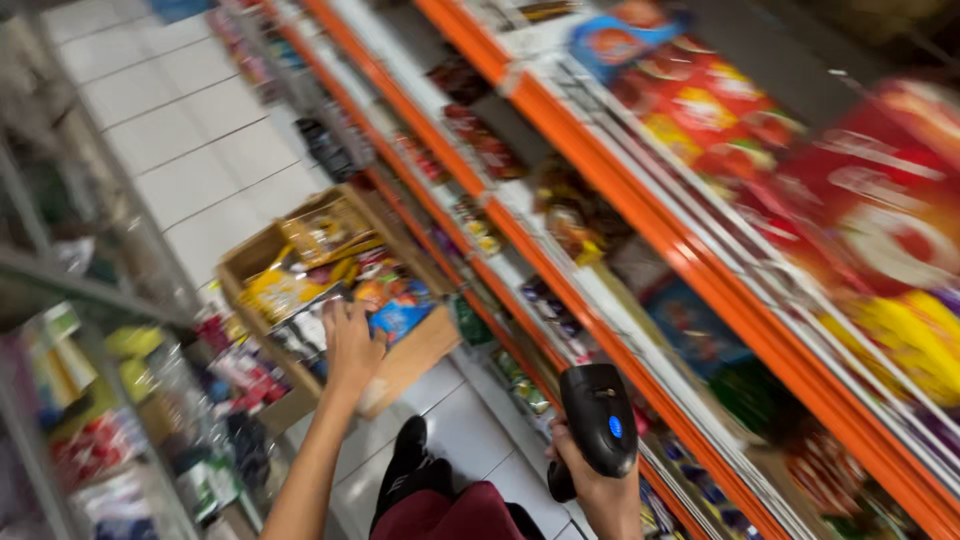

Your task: The person carries a box of packaged goods to retail shelves, picks up individual sachets, and scans their barcodes using a handheld barcode scanner.

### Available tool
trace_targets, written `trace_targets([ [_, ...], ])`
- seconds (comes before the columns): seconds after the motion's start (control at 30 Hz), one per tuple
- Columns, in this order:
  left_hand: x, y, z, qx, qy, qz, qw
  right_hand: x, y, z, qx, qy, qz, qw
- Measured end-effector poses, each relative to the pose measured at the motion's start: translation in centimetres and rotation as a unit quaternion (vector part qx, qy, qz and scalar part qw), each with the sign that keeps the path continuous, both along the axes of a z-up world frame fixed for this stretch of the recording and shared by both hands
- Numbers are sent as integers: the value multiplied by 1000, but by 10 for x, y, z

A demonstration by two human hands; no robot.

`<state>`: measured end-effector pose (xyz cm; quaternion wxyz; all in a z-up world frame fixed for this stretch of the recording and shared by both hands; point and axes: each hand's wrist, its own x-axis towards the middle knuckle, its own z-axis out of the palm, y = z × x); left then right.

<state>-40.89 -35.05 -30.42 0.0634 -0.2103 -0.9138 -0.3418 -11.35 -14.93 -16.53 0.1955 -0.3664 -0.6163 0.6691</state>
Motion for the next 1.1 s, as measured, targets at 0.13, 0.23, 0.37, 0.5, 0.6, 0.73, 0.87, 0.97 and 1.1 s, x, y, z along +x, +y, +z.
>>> trace_targets([
  [0.13,-46,-50,-44,-150,18,157,976,-50,-30,1,25,20,96,995],
  [0.23,-68,-73,-59,-228,-71,139,961,-84,-48,-6,14,29,118,992],
  [0.37,-69,-74,-67,-183,-23,116,976,-111,-58,-14,31,14,114,993],
  [0.5,-75,-84,-65,-91,-69,93,989,-136,-69,-23,51,8,123,991],
  [0.6,-86,-86,-47,31,-149,54,987,-156,-75,-26,30,-5,126,992],
  [0.73,-80,-91,17,133,-168,-69,974,-176,-82,-27,18,-59,172,983],
  [0.87,-77,-95,79,80,20,-118,990,-186,-81,-30,35,-85,201,975],
  [0.97,-85,-94,86,226,-109,-209,945,-190,-79,-34,30,-108,232,966],
  [1.1,-86,-73,58,497,-305,-210,785,-195,-87,-37,18,-86,238,967],
])
